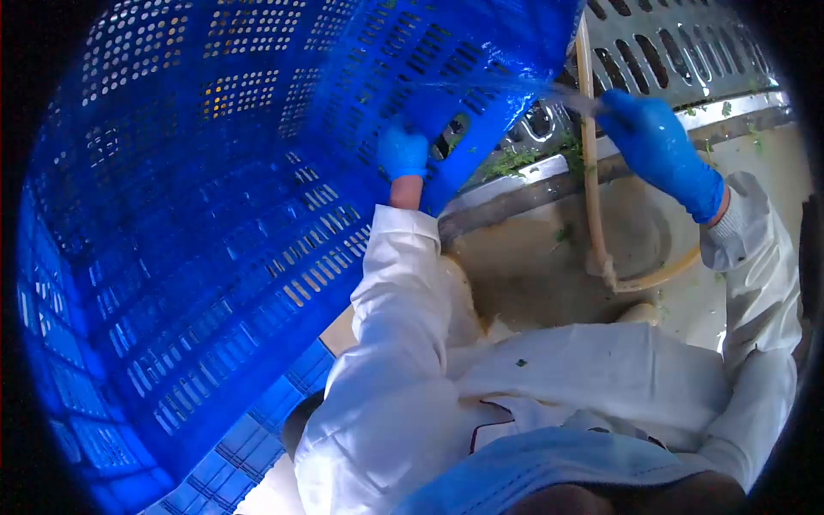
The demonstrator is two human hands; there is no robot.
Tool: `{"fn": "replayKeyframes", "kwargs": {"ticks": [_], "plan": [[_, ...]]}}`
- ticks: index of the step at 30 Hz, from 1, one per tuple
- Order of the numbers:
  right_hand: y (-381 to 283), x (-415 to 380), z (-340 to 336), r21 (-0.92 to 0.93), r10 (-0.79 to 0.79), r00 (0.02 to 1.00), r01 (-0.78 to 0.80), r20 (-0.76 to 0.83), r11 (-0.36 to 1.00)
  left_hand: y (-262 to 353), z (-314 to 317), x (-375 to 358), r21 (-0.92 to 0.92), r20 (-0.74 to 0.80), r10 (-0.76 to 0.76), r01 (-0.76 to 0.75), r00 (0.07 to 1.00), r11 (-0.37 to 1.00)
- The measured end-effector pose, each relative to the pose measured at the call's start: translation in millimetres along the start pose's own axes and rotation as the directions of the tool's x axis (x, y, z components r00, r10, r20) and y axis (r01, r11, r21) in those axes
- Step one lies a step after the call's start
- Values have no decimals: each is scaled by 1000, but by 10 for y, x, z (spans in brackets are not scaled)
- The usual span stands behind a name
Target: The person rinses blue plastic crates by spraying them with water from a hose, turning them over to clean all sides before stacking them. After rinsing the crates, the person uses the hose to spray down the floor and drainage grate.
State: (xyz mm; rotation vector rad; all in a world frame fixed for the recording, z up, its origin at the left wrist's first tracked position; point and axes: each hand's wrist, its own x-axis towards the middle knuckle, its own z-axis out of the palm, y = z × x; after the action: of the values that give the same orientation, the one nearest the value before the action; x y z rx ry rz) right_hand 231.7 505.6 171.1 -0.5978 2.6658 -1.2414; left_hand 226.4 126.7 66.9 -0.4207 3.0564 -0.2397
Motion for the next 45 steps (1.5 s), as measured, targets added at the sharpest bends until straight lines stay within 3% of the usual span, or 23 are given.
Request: {"fn": "replayKeyframes", "kwargs": {"ticks": [1, 3, 6, 10, 13, 15, 17, 18, 19, 20, 23, 25, 31, 34, 37, 40, 43, 44, 45], "plan": [[45, 0, -39, -39, 20, 999, -22, -48, 999, 109, -11, -44, -213, -99, 2, -23, 995, 977], [70, -15, -91, -74, 58, 992, -67, -113, 995, 78, 109, 472, -403, -507, 89, -327, 858, 855], [42, -48, -74, -109, 64, 989, -79, -133, 991, 207, 10, 1319, -210, -555, 293, -473, 778, 856], [-45, -49, 48, -109, 35, 991, -49, -130, 993, 558, 112, 2084, -62, -549, 665, -817, 507, 573], [-52, -71, 45, -126, 14, 994, -28, -109, 992, 424, 157, 1937, -360, -256, 645, -691, 720, 627], [-107, -74, 21, -108, 15, 997, -23, -79, 994, -56, 611, 1794, -118, -377, 463, -538, 802, 835], [-101, -93, 23, -118, 7, 993, -22, -122, 993, -339, 359, 1200, 323, -362, 551, -453, 752, 831], [-110, -99, 38, -120, 3, 990, -20, -140, 993, -381, 301, 971, 80, -373, 302, -293, 877, 953], [-134, -82, 34, -98, 7, 986, -23, -165, 995, -359, 263, 737, -162, -317, 36, -91, 948, 983], [-163, -45, 7, -80, 11, 982, -26, -189, 996, -315, 201, 488, -91, -276, 20, -47, 961, 995], [-258, 40, 3, -43, -27, 967, 17, -255, 999, 12, 32, -122, 121, -158, -39, 59, 987, 991], [-316, 67, 89, -28, -48, 961, 42, -274, 999, 163, 94, -342, -362, -156, -27, -32, 987, 931], [-393, 87, 140, -34, -13, 954, 3, -299, 999, 551, -184, -675, -462, -345, 23, -192, 938, 866], [-172, -60, 238, -140, 93, 979, -119, -180, 983, 571, -202, -764, -452, -331, 46, -201, 942, 869], [-189, -212, 144, -104, 107, 965, -134, -239, 985, 428, -187, -709, -302, -335, 76, -183, 939, 936], [-74, -370, 112, -130, 64, 991, -80, -121, 988, 92, -52, -504, -13, -468, 1, -8, 884, 1000], [-82, -599, 228, -96, -66, 995, 73, 79, 993, -333, 136, -272, -134, -400, -163, 118, 902, 984], [-156, -619, 207, -44, -93, 985, 101, 147, 994, -508, 302, -170, -250, -274, -184, 115, 944, 961], [-169, -614, 201, -56, -84, 990, 91, 116, 994, -683, 506, -31, -361, -144, -190, 127, 971, 924]]}}
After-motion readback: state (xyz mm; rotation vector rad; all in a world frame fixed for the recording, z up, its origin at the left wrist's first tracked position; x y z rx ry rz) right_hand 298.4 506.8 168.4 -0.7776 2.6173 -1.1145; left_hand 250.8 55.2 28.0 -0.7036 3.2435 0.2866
